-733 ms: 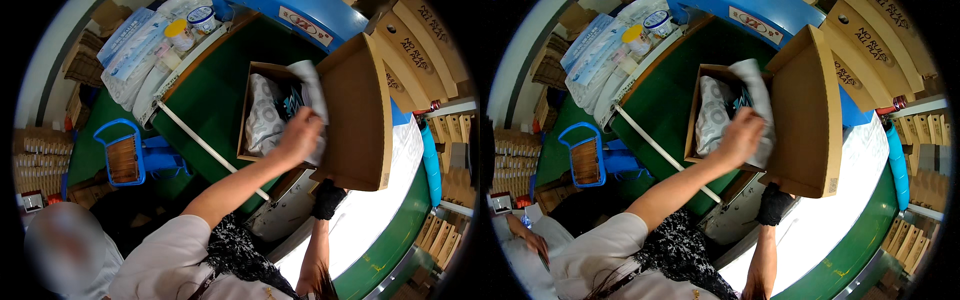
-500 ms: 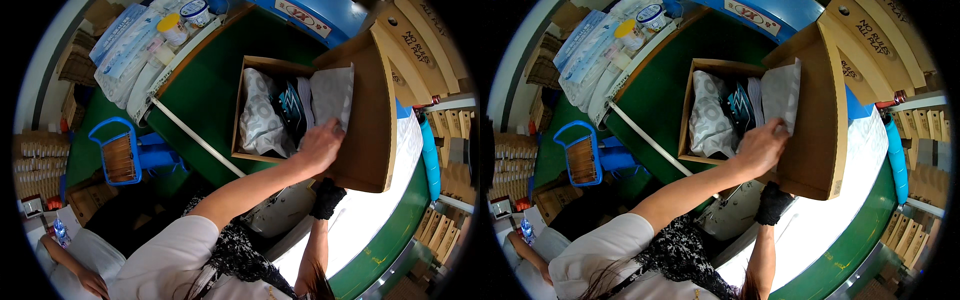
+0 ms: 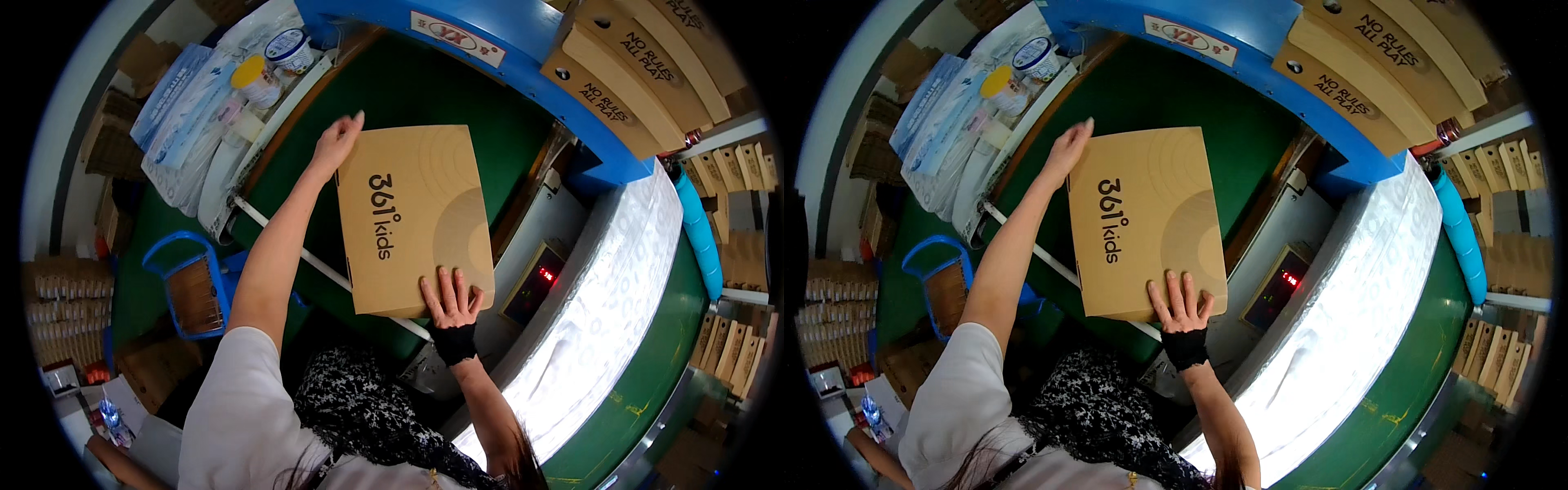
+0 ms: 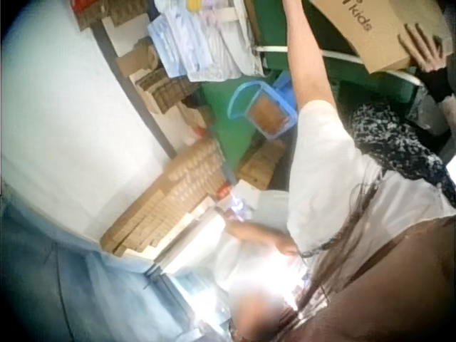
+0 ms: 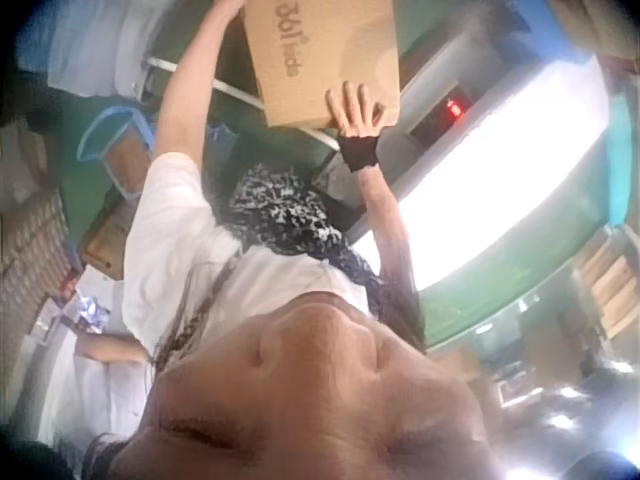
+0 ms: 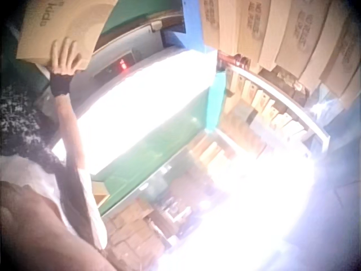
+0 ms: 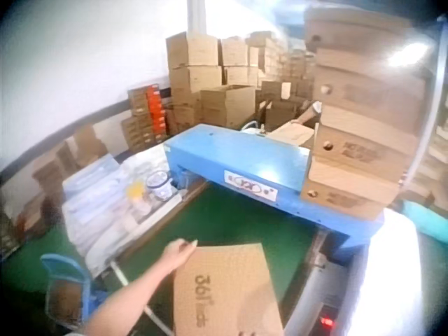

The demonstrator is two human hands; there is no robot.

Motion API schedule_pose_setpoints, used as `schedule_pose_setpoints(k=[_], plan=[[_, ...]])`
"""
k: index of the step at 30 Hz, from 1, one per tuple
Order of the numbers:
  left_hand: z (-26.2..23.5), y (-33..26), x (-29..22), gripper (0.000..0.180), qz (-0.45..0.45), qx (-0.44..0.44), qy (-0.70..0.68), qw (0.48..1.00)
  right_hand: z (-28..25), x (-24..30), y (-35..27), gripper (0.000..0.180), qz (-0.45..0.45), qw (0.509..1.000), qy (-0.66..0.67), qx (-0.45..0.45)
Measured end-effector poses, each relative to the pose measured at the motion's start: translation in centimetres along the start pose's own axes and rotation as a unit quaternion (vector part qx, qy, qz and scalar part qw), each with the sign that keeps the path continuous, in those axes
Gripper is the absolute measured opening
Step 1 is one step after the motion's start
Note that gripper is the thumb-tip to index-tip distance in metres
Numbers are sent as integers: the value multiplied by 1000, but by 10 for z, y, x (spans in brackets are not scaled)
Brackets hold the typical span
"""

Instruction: The person wraps individual shoes in tissue paper, places them into cardboard boxes, and then moves the closed boxes onto a conveyor belt.

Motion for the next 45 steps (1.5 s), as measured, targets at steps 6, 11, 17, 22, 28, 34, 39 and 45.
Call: schedule_pose_setpoints(k=[6,11,17,22,28,34,39,45], plan=[[16,-6,9,55,-65,5,99,993,16,-11,3,48,38,999,-25,-30],[20,15,81,66,-120,-199,-122,965,-6,-35,62,54,119,992,-25,26],[49,-82,68,71,-262,-14,-234,936,-94,-46,4,47,241,950,172,-104],[70,-118,-42,55,-115,54,-220,967,-144,-36,-53,28,394,859,282,-164],[141,-203,-272,38,165,264,-254,916,-228,-14,-161,32,515,764,270,-280],[183,-387,-375,36,497,514,-104,691,-285,31,-397,35,677,630,40,-379],[218,-442,-321,64,649,476,216,553,-317,100,-538,29,699,592,-136,-378],[203,-446,-332,37,648,412,176,616,-335,170,-658,26,748,497,-55,-436]])
Point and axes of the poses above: each hand's wrist, its own y-axis towards the middle knuckle, its own z-axis out of the palm, x = y × z, the point moved 8 cm from there along y, towards the middle knuckle, and after that the axes turned 12 degrees about z, right-handed, at the moved point
